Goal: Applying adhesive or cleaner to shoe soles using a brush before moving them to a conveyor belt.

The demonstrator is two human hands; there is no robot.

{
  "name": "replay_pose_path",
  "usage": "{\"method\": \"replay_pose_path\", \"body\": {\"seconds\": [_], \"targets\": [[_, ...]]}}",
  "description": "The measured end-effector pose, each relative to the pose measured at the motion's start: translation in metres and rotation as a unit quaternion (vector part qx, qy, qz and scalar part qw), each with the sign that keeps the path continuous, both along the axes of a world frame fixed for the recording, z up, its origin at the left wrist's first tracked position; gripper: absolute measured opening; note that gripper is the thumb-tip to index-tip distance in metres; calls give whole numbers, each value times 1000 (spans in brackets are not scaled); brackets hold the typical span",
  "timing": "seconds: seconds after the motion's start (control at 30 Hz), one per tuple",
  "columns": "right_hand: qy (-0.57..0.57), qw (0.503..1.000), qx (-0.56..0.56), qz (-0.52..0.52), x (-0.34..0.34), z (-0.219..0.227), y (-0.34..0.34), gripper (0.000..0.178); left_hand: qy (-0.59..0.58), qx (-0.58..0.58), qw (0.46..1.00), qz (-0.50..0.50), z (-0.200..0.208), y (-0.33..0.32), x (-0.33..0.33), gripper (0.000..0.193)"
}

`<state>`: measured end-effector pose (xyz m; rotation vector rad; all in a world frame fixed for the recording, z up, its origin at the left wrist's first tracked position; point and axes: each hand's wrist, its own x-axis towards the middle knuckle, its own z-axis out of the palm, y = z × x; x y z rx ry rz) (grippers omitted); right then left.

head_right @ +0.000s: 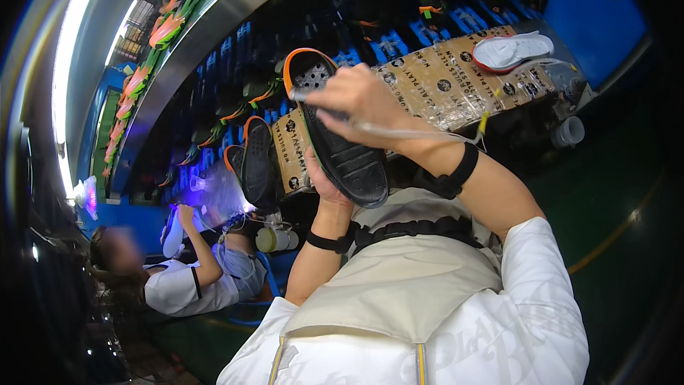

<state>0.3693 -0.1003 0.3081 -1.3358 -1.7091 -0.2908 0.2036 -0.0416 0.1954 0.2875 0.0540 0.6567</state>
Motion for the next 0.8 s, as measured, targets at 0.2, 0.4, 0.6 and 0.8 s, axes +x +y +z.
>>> {"method": "replay_pose_path", "body": {"seconds": [0.2,0.4,0.6,0.8], "targets": [[99,985,-32,141,-3,-3,0,23,2,64,998,16,-3,4,-9,66],[42,951,-113,286,-8,4,-13,28,89,11,994,63,-2,16,-6,76],[3,979,-80,188,-6,3,-19,30,-85,35,996,-15,21,19,-3,77],[68,975,-103,184,-4,12,-28,30,-31,111,993,36,45,29,0,89]]}}
